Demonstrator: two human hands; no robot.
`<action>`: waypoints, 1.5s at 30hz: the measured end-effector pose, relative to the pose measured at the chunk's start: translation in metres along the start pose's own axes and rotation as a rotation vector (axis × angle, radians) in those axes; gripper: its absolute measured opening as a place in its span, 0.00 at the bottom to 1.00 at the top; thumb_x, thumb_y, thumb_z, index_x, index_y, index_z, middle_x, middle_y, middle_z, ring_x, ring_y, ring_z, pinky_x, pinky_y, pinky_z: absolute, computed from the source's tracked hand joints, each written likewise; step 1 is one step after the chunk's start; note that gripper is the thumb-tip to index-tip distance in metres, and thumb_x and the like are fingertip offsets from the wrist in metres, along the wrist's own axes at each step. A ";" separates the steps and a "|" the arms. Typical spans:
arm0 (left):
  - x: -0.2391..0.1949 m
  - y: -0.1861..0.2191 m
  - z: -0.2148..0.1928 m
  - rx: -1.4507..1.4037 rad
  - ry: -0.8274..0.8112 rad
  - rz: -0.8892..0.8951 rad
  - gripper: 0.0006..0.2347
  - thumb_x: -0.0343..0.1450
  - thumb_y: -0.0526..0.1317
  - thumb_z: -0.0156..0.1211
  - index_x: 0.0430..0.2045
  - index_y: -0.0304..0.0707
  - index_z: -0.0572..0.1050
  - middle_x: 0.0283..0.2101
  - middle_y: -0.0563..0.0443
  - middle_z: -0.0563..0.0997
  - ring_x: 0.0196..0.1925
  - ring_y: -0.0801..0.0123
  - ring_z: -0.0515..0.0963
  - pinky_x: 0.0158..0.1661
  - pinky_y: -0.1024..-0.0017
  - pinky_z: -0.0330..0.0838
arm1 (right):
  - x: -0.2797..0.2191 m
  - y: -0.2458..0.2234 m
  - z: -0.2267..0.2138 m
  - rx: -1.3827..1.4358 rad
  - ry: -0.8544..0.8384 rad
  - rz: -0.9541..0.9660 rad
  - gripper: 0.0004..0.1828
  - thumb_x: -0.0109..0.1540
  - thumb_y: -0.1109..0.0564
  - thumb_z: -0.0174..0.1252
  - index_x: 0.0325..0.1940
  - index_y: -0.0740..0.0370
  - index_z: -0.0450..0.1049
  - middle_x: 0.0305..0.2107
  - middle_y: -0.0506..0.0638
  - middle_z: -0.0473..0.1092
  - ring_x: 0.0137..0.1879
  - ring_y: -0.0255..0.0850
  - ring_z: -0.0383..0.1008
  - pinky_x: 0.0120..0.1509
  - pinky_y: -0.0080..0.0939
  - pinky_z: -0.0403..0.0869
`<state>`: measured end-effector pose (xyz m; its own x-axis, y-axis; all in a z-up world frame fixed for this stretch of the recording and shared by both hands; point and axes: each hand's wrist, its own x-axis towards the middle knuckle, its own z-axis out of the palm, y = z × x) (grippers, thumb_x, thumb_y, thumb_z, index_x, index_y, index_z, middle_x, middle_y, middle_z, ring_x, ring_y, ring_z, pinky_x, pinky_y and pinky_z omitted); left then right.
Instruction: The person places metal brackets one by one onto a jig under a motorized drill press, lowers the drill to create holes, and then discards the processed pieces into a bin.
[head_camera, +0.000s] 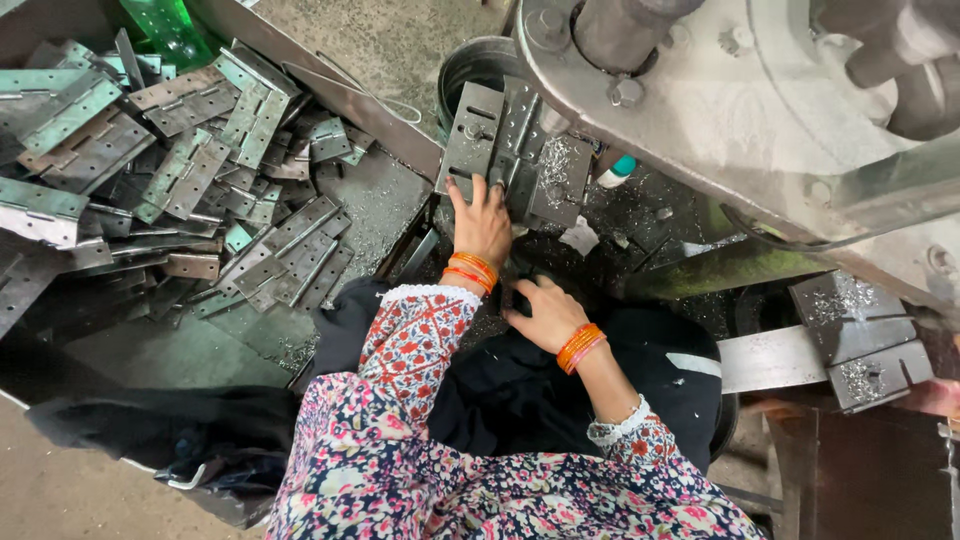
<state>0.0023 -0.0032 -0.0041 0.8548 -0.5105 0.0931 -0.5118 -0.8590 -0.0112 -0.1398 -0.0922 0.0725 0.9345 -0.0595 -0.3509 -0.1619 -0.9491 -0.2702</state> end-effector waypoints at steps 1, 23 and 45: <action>0.003 0.001 0.004 0.013 0.013 -0.006 0.17 0.74 0.46 0.47 0.51 0.45 0.80 0.67 0.53 0.69 0.73 0.47 0.53 0.64 0.24 0.39 | 0.002 -0.001 -0.003 -0.019 -0.024 0.006 0.30 0.56 0.40 0.63 0.60 0.50 0.74 0.53 0.62 0.69 0.53 0.64 0.74 0.56 0.58 0.75; 0.013 -0.008 0.027 -0.101 0.197 0.022 0.16 0.73 0.45 0.49 0.46 0.42 0.82 0.63 0.54 0.73 0.72 0.49 0.57 0.65 0.26 0.41 | -0.022 0.060 0.162 0.056 0.160 0.017 0.26 0.56 0.49 0.64 0.59 0.44 0.71 0.59 0.62 0.63 0.46 0.64 0.77 0.48 0.59 0.78; 0.033 -0.016 0.042 -0.141 0.355 -0.038 0.13 0.75 0.43 0.50 0.42 0.42 0.83 0.59 0.55 0.76 0.71 0.50 0.60 0.67 0.29 0.45 | -0.007 0.069 0.170 0.078 0.266 -0.069 0.21 0.57 0.49 0.63 0.55 0.47 0.74 0.61 0.66 0.62 0.41 0.64 0.78 0.42 0.58 0.79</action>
<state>0.0421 -0.0081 -0.0423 0.8031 -0.4126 0.4298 -0.5084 -0.8507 0.1334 -0.2118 -0.1048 -0.0961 0.9929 -0.0843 -0.0840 -0.1090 -0.9276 -0.3574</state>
